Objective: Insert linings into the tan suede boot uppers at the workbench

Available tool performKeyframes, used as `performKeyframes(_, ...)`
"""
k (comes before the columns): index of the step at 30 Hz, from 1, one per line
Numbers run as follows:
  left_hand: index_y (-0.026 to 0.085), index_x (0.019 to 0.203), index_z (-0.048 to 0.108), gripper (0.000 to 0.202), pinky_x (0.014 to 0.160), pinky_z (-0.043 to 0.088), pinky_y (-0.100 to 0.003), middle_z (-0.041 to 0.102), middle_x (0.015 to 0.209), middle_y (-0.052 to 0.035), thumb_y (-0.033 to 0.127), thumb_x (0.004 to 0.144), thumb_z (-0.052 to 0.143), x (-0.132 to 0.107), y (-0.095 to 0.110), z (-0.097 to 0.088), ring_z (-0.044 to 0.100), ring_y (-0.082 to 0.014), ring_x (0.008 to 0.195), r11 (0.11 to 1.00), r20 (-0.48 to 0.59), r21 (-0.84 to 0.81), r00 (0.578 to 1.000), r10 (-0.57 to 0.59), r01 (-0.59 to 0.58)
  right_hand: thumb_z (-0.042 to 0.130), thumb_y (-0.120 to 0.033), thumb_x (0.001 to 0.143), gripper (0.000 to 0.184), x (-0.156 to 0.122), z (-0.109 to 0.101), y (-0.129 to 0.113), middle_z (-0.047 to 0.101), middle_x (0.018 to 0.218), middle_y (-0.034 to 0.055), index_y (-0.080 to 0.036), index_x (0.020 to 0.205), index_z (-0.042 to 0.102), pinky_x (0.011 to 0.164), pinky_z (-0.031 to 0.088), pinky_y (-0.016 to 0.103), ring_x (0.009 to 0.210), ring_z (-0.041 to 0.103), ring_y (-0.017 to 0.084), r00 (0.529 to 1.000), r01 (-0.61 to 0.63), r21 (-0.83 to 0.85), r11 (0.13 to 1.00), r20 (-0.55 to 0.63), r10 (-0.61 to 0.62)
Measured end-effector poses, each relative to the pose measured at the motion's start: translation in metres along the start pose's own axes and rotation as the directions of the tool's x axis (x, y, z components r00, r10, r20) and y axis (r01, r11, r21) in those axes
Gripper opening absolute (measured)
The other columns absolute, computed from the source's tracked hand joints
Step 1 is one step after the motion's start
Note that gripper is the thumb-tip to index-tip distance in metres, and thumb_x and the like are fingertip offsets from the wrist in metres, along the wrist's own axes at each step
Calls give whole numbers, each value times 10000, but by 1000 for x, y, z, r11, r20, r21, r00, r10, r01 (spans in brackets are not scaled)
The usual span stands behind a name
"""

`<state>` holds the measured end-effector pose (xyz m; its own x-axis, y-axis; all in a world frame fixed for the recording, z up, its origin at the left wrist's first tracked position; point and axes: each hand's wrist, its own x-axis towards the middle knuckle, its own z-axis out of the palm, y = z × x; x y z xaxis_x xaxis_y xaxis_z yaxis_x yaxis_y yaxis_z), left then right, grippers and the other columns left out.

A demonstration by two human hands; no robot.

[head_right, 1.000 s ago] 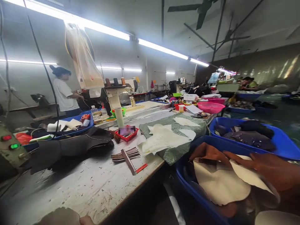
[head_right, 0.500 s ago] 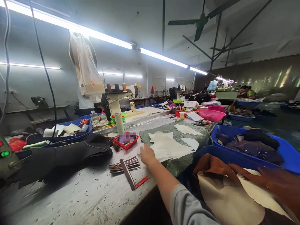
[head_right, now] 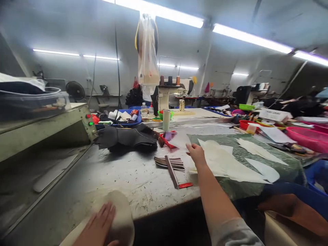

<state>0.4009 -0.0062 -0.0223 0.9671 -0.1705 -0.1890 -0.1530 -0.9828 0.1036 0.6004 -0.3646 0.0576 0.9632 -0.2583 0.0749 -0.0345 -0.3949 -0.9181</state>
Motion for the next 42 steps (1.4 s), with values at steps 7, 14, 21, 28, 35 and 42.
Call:
performKeyframes(7,101,972,666,356,941,347,-483,629,1072,-169,241,740,436,17,15,-44,534,-335,1053,933,-21,-359,999,-34,24,729,-266,515,831,-148,152,-40,633,881,6,-263,1279,402,583,456,242,688,576,127,732,-350,610,711,652,-199)
performKeyframes(14,193,950,643,329,947,356,-380,654,995,-89,316,740,421,15,-18,-20,523,-261,1050,760,-107,-647,981,-162,55,660,-189,507,449,-189,188,1,629,999,78,-148,954,652,698,457,321,821,587,197,585,-539,304,786,806,90)
performKeyframes(21,144,1211,445,662,735,476,-327,603,811,-40,602,740,368,-8,-36,0,582,-195,775,115,61,-988,939,-339,106,544,-156,645,464,-190,164,14,583,1174,94,-143,1103,613,996,331,402,1110,506,241,711,-29,66,997,702,-26)
performKeyframes(28,170,933,654,372,938,376,-374,612,1057,-90,345,644,499,-6,-39,-9,527,-252,1030,461,-8,-882,975,-224,98,538,-144,658,461,-187,158,12,575,1190,76,-194,1110,613,1000,336,431,1129,498,241,692,124,46,991,711,-119)
performKeyframes(35,177,1022,646,395,893,418,-367,606,1027,-84,358,722,465,-5,-40,-6,550,-234,971,601,-61,-797,979,-193,69,524,-147,696,443,-185,154,11,578,1182,95,-165,1131,601,964,381,400,1101,517,231,664,234,19,972,727,-175)
performKeyframes(42,162,965,659,395,832,456,-323,634,982,-79,345,693,438,-5,-33,-6,584,-218,914,687,-101,-721,967,-235,91,499,-107,700,469,-183,156,5,577,1181,91,-157,1159,584,982,372,361,1098,517,215,638,313,30,949,734,-234)
